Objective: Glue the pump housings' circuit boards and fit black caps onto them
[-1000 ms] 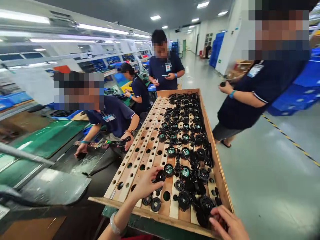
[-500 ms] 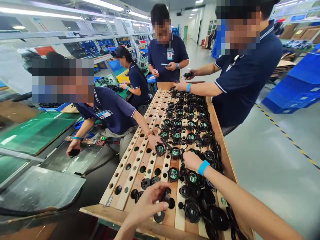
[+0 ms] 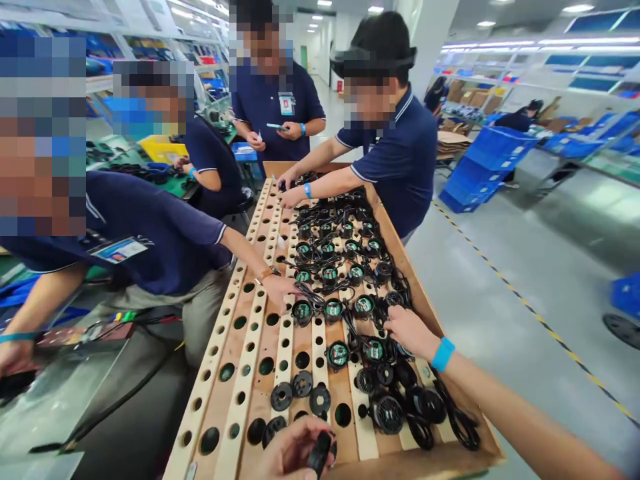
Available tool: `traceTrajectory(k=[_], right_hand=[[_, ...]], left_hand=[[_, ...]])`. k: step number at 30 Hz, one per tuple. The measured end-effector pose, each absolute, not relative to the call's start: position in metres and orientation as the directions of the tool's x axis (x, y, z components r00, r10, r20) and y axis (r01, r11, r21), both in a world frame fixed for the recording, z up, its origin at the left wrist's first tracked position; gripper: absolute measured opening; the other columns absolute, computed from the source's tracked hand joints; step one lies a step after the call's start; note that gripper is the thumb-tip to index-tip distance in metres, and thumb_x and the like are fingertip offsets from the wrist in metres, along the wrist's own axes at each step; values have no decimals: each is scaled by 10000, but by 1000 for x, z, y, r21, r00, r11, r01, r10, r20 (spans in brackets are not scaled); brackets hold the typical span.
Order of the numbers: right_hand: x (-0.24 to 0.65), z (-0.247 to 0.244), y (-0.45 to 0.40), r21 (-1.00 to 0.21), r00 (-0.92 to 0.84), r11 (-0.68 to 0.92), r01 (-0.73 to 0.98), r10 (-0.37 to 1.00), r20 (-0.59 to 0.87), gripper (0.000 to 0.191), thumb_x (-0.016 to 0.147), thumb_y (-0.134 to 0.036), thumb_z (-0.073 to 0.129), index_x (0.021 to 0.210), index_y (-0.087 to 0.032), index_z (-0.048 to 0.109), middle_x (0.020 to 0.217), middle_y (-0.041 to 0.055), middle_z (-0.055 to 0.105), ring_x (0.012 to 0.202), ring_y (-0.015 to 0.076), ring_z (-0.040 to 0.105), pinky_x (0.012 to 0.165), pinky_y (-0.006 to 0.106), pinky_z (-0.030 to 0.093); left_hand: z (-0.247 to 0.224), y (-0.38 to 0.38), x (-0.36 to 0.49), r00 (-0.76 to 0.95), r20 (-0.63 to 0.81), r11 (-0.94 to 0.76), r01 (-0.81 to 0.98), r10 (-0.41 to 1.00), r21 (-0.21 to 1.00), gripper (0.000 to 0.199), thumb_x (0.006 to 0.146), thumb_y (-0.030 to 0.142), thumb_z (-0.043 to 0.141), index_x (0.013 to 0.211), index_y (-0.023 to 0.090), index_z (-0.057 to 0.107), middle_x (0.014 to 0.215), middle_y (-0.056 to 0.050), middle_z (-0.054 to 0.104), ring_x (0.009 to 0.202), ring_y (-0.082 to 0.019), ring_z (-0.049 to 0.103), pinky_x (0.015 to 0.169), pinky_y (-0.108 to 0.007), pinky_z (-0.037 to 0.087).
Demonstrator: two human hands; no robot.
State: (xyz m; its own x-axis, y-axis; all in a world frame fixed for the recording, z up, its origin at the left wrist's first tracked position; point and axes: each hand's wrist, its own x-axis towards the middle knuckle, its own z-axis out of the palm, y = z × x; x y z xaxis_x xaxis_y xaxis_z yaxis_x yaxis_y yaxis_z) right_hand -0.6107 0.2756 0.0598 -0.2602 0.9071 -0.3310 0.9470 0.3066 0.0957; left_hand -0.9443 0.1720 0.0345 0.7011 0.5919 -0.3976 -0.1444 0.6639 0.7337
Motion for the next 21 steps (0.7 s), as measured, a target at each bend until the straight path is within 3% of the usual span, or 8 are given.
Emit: traceTrajectory(k=[7,10,14,21], right_hand=[[-609,36,264,212,-262,330,920,919,-294,266,893,-137,477,998,-228,703,1008,123,596,1010,255,514,790,363,361],[-611,31,270,237,-298,379,894,900,-317,262,876,-94,485,992,-184,701,962,133,622,954,245,537,754,353,366],[-615,33,277,245,-379,473,846,858,-348,163,827,-75,553,796,-142,698,848,109,639,871,213,550,736,327,364],[-609,69,278,285,-461,512,811,857,-229,187,860,-115,474,913,-105,653,966,140,590,951,254,499,779,356,357]], left_hand=[[37,192,-918,810,-360,682,-66,463,728,565,593,401,847,1091,253,626,967,-22,585,859,-150,544,753,-266,360],[41,194,-914,796,-374,670,-52,475,740,555,613,406,833,1099,240,624,956,-26,592,867,-155,537,754,-268,355],[39,195,-912,789,-385,651,-24,478,759,561,632,409,822,1122,238,608,973,-41,600,896,-176,551,748,-275,365],[38,200,-899,731,-428,592,42,532,805,557,639,430,799,1108,213,590,1021,-66,580,932,-201,557,801,-300,400]])
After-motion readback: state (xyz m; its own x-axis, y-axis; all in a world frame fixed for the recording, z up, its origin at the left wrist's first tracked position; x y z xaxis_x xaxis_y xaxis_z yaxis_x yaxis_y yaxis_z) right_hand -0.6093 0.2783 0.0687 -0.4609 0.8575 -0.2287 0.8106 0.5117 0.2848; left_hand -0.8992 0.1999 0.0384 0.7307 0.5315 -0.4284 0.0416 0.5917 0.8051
